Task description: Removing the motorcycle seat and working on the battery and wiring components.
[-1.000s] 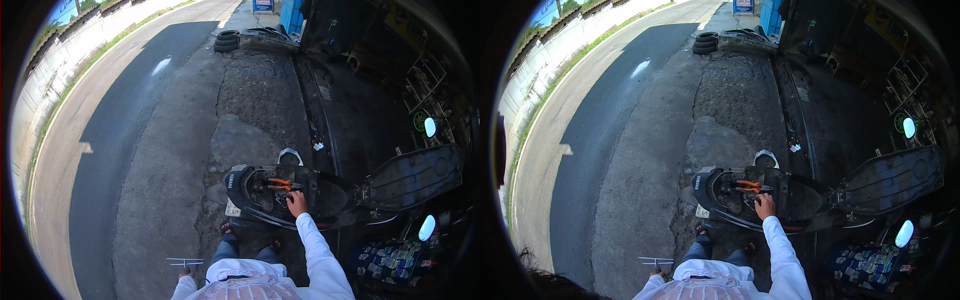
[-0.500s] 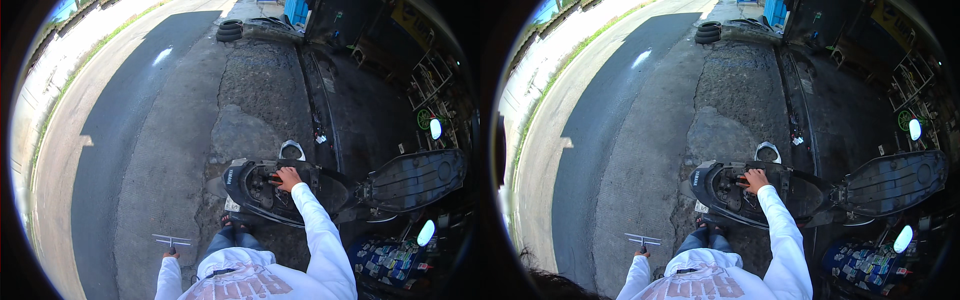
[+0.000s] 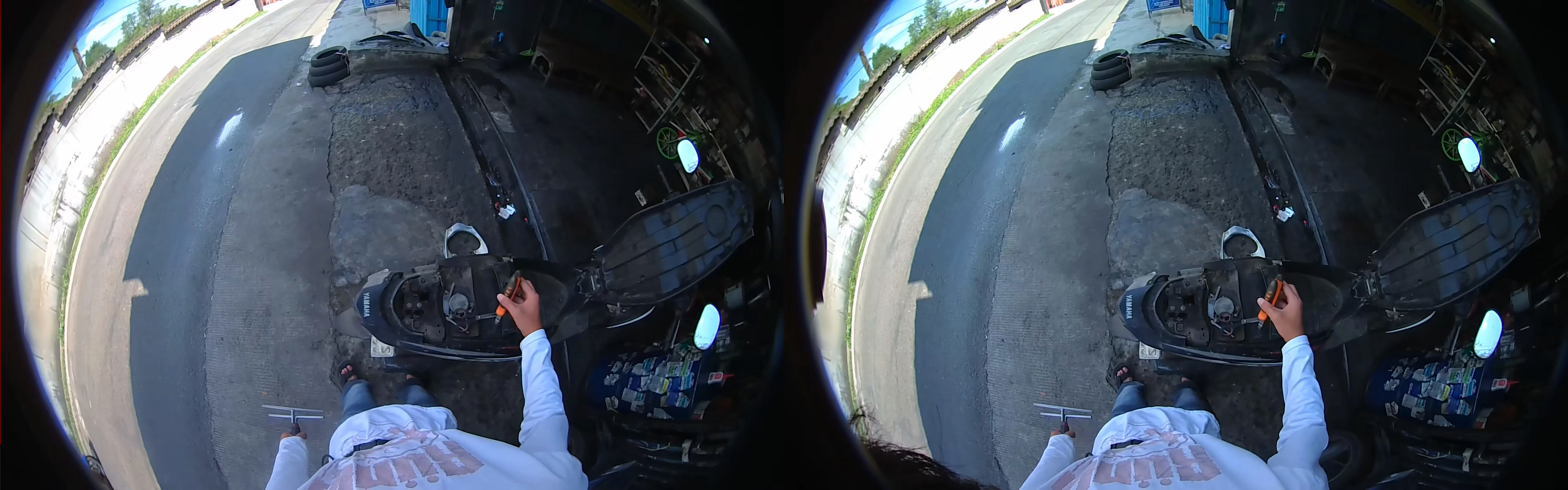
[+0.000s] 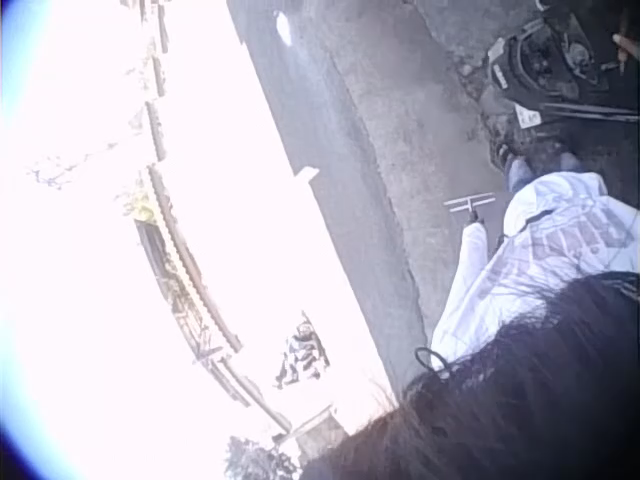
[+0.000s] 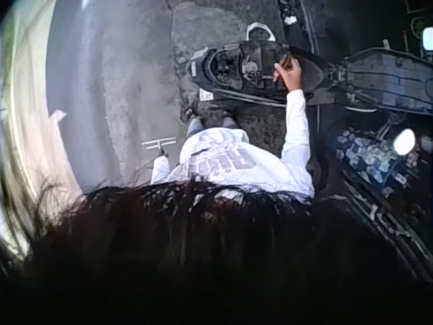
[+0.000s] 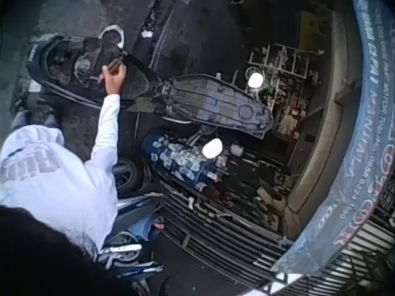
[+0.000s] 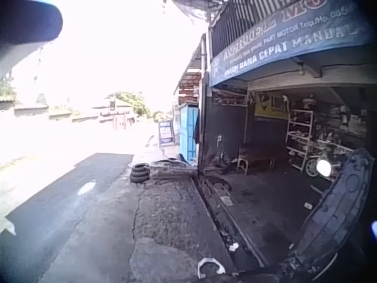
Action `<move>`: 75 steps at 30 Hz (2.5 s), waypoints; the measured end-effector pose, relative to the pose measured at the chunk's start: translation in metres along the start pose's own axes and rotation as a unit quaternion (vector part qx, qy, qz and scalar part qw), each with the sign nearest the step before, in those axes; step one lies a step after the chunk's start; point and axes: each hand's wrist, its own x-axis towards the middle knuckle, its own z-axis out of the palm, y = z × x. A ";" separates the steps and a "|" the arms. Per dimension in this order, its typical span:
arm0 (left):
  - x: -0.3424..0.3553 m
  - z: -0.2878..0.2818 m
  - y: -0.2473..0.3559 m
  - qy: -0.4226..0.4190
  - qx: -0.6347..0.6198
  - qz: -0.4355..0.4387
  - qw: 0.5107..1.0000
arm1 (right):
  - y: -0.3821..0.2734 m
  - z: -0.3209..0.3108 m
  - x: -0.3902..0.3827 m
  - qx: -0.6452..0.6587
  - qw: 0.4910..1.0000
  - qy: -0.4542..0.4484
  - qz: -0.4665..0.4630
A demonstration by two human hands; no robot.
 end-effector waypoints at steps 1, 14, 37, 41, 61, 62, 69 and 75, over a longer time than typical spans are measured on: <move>0.025 -0.004 -0.021 0.019 -0.038 0.013 0.999 | 0.003 0.009 -0.012 0.123 0.991 0.022 0.042; 0.112 -0.184 0.188 -0.118 -0.177 0.271 0.939 | -0.105 0.282 -0.116 0.495 0.865 -0.041 0.073; 0.033 -0.314 0.543 -0.316 -0.215 0.495 0.780 | -0.143 0.564 0.067 0.606 0.769 -0.143 0.141; 0.055 -0.331 0.608 -0.372 -0.142 0.503 0.767 | -0.145 0.583 0.112 0.591 0.792 -0.110 0.110; 0.137 -0.229 0.918 -0.564 0.195 0.424 0.682 | -0.051 0.447 0.141 0.400 0.816 0.360 0.210; 0.131 -0.223 0.923 -0.576 0.190 0.431 0.668 | -0.052 0.431 0.118 0.378 0.785 0.442 0.212; 0.115 -0.195 0.988 -0.607 0.226 0.442 0.621 | -0.015 0.354 0.043 -0.093 0.654 0.696 0.283; 0.081 -0.148 1.036 -0.602 0.247 0.425 0.629 | -0.017 0.298 0.056 -0.255 0.647 0.600 0.396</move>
